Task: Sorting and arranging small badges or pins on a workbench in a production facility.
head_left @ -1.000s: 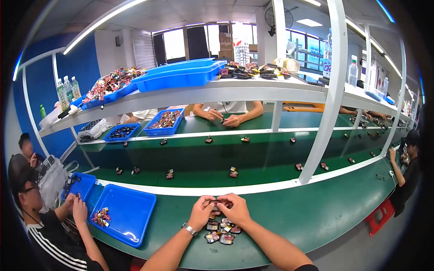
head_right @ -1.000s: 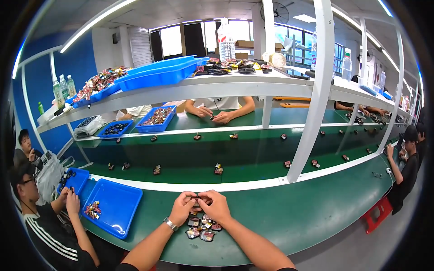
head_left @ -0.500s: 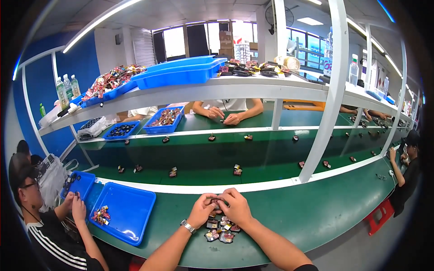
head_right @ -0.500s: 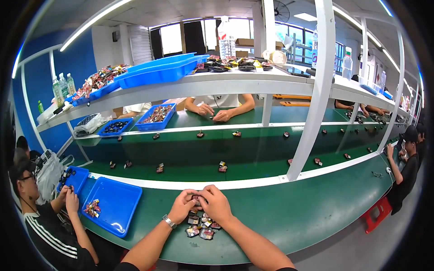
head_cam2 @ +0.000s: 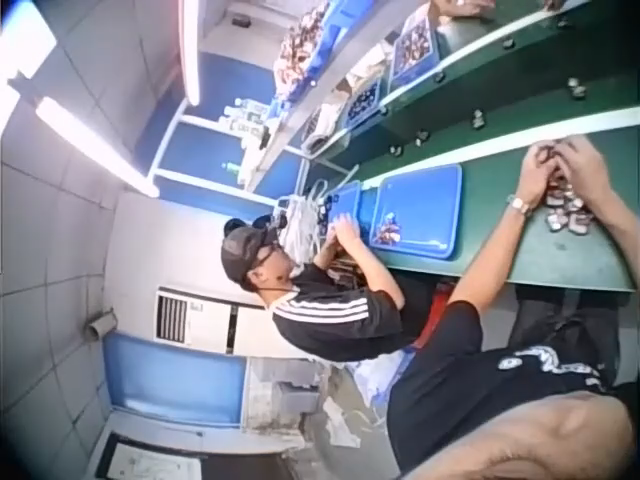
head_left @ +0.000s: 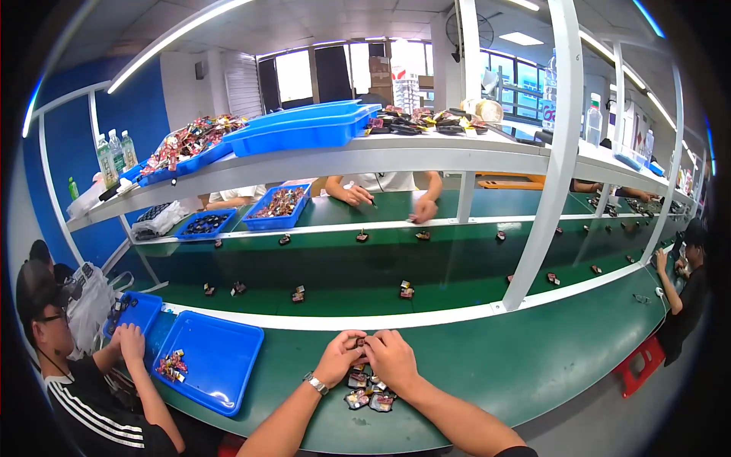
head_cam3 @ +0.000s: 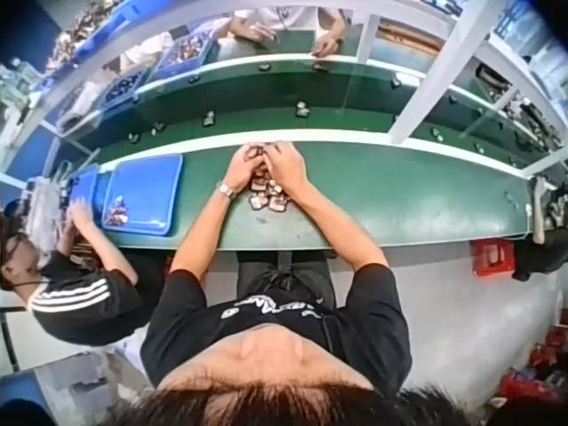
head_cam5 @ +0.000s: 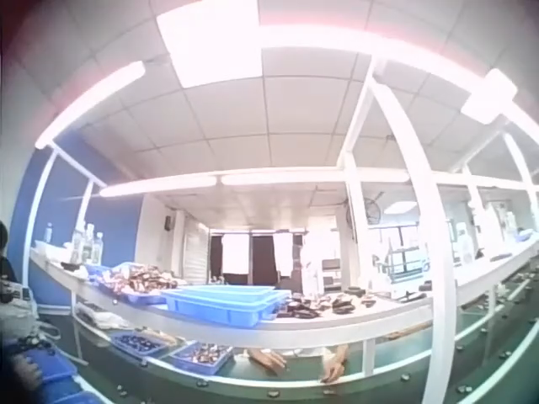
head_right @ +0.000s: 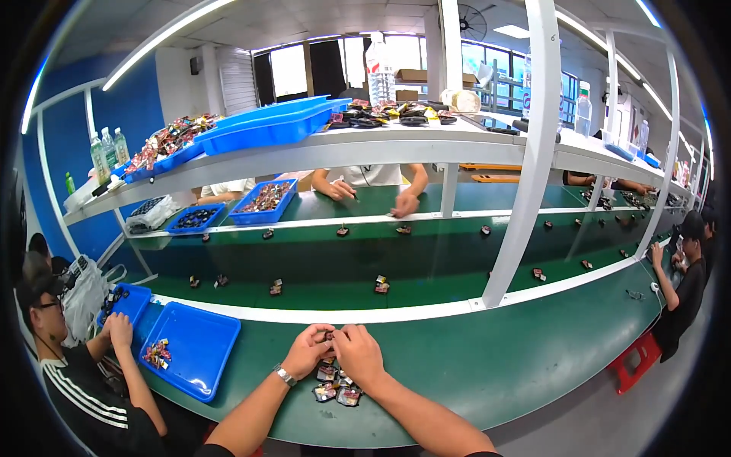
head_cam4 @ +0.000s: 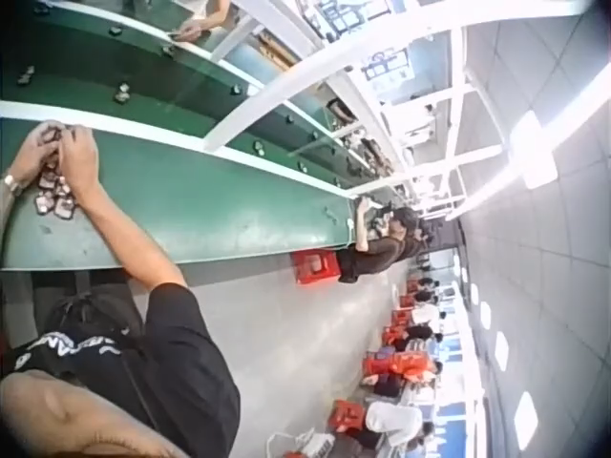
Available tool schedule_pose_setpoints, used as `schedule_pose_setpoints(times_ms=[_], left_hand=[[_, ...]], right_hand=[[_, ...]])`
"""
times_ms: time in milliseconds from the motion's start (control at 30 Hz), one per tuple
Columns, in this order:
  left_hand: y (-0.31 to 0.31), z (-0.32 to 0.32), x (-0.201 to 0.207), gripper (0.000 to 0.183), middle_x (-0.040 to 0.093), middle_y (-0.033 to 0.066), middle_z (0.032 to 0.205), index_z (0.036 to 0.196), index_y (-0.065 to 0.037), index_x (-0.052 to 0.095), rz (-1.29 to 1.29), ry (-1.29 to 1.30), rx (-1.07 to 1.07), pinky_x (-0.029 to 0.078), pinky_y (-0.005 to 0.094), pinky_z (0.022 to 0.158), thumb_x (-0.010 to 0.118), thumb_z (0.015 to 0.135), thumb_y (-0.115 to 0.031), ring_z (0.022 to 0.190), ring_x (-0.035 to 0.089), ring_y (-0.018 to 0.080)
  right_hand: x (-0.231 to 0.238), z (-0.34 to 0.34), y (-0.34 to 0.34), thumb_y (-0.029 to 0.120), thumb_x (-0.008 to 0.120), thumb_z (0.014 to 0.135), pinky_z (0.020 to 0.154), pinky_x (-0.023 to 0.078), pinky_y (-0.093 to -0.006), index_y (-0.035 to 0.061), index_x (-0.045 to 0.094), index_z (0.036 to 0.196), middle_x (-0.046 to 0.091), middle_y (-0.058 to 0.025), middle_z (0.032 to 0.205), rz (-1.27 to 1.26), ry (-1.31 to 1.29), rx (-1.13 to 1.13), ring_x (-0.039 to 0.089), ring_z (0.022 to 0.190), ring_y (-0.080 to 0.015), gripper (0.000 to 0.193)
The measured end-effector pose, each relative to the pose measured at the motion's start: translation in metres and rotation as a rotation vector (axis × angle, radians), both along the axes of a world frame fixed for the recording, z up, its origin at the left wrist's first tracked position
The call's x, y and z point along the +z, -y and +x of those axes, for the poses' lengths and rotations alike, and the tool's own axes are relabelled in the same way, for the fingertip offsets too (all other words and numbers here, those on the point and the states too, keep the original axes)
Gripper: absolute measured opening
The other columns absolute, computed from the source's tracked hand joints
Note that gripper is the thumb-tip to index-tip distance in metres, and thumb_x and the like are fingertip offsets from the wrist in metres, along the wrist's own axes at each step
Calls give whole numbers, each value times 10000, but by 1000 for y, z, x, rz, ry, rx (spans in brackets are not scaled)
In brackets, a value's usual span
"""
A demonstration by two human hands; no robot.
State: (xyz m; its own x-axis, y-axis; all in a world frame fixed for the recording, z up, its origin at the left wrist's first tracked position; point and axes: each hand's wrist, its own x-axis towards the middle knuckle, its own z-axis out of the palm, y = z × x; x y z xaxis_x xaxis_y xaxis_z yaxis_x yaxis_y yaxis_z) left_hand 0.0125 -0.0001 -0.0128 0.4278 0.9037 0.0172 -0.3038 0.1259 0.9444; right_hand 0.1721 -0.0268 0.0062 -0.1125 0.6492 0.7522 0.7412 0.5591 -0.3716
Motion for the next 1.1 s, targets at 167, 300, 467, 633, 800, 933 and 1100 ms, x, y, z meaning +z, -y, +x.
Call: schedule_pose_setpoints(times_ms=[167, 300, 467, 633, 800, 933, 1100], left_hand=[[-2, 1, 0, 284, 604, 84, 1140, 1218, -18, 459, 14, -26, -15, 542, 288, 841, 486, 942, 43, 990, 621, 160], [-3, 2, -1, 281, 606, 85, 1129, 1214, -17, 461, 9, 1, 4, 539, 283, 831, 488, 941, 43, 987, 617, 154], [2, 5, 5, 290, 600, 95, 1136, 1224, -12, 449, 16, -4, 14, 540, 286, 832, 468, 941, 51, 997, 619, 163], [0, 3, -3, 312, 585, 99, 1175, 1242, -13, 436, -5, 15, 15, 543, 297, 842, 461, 939, 56, 1026, 612, 176], [2, 1, 3, 324, 571, 101, 1205, 1258, -18, 430, -30, 94, 27, 535, 327, 871, 479, 941, 20, 1043, 605, 185], [-2, -3, -1, 347, 590, 88, 1162, 1291, -35, 422, -59, 184, -2, 521, 334, 881, 496, 952, -49, 1042, 603, 173], [-6, -1, -7, 424, 610, 108, 1187, 1365, -42, 379, -10, 161, 44, 495, 309, 900, 504, 962, -85, 1101, 581, 164]], right_hand=[[-4, 2, -4, 90, 681, 767, 667, 514, -362, 55, 648, 822, 597, -65, 810, 50, 91, -21, 595, 774, -247, 73], [0, 5, -9, 85, 673, 773, 674, 511, -364, 52, 642, 816, 599, -68, 823, 71, 94, 59, 594, 786, -249, 62], [2, 5, -7, 69, 672, 731, 714, 506, -356, 42, 646, 827, 609, -60, 847, 113, 109, 86, 594, 821, -244, 103], [1, 3, -2, 66, 683, 707, 751, 503, -356, 27, 660, 879, 611, -76, 904, 66, 130, 61, 593, 862, -249, 178], [4, 4, -3, 91, 707, 731, 824, 514, -358, 15, 670, 964, 622, -115, 1049, 65, 66, 118, 610, 958, -279, 248], [3, 8, -5, 135, 727, 755, 879, 518, -368, 16, 658, 1033, 619, -126, 1163, -69, 11, 193, 609, 1049, -297, 310], [2, 15, -18, 128, 741, 737, 900, 501, -378, 23, 635, 1055, 614, -135, 1163, -66, -2, 239, 602, 1051, -303, 351]])
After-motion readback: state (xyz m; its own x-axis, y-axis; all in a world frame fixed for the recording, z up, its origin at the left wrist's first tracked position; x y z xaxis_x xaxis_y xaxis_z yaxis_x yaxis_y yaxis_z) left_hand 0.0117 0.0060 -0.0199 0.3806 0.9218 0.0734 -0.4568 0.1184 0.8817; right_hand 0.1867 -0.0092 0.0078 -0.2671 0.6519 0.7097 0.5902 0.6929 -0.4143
